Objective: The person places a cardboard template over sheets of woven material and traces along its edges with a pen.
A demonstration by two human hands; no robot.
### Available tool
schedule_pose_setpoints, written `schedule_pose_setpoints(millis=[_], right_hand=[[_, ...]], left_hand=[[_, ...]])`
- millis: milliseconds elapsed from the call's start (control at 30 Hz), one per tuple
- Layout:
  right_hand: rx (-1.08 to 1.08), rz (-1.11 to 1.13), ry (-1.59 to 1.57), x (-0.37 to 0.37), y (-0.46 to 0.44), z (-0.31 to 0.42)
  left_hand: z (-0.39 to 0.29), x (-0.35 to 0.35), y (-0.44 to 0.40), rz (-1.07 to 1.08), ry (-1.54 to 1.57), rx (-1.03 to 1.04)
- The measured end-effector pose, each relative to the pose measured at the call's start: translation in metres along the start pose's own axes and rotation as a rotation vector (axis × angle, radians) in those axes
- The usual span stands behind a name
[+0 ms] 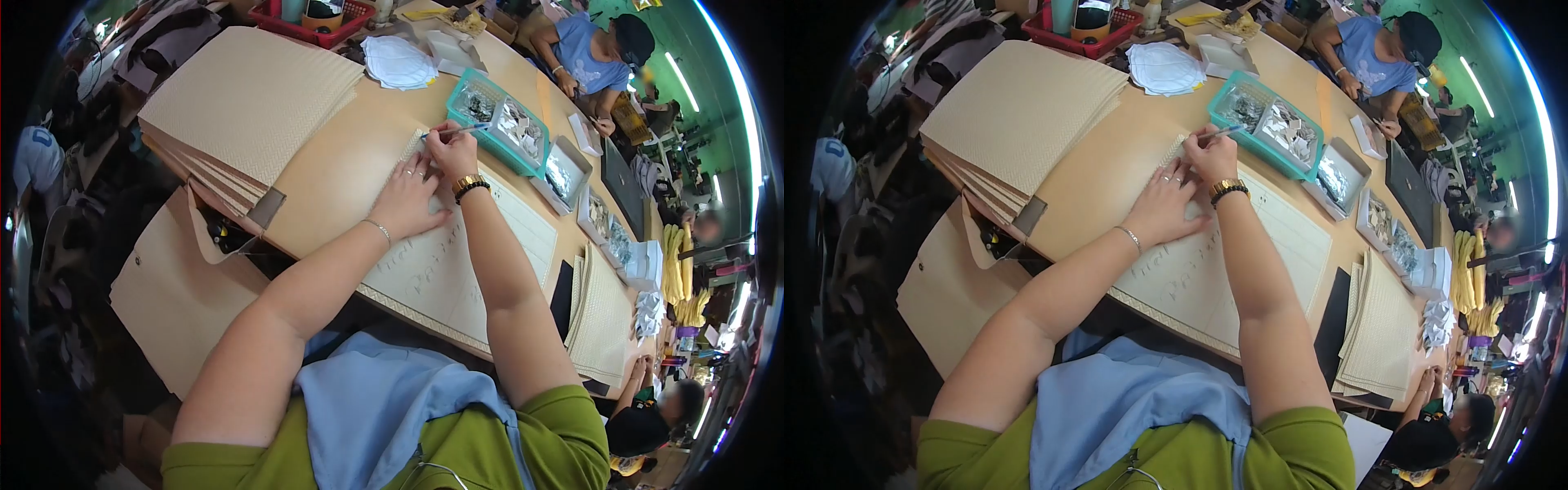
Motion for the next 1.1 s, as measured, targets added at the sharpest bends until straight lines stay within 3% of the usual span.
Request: schedule_pose_setpoints(millis=[100,300,400,500,633,733,800,933,1000,1100], right_hand=[[-0.075,-0.118,0.088,-0.004,-0.003,0.006],[0.04,0.005,0.007,-0.001,0.005,0.003],[-0.047,-0.097,0.108,-0.002,-0.002,0.006],[0.011,0.03,0.058,-0.002,0.002,0.007],[-0.024,-0.095,-0.155,-0.016,0.009,-0.007],[0.06,-0.165,-0.575,-0.061,0.039,-0.026],[0.125,-0.188,-0.588,-0.1,0.072,-0.043],[0.123,-0.374,-0.303,-0.201,0.143,-0.111],[0.253,-0.484,-0.328,-0.245,0.176,-0.135],[0.235,-0.59,-0.189,-0.291,0.198,-0.165]], left_hand=[[0.0,0.001,0.002,-0.004,-0.007,0.005],[0.0,0.001,0.0,0.023,-0.016,-0.007],[-0.001,0.001,-0.001,0.038,-0.039,-0.008],[0.0,0.003,0.0,-0.001,-0.012,-0.012],[-0.001,-0.001,0.0,0.039,0.027,-0.02],[-0.002,0.0,0.0,0.005,0.019,-0.016],[-0.002,0.001,0.002,0.031,-0.008,-0.026],[-0.009,0.002,-0.007,0.129,-0.109,-0.016],[-0.016,-0.004,-0.013,0.209,-0.212,-0.076],[-0.058,-0.011,-0.025,0.277,-0.232,0.028]])
Point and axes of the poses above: each hand's wrist, its own y-axis away from the middle knuckle, its own x-axis out of the palm, z = x × y, the point moved 6 cm from there along -y, towards the middle knuckle, and after that the axes turned 2 degrees about z, right-handed, at the moved point
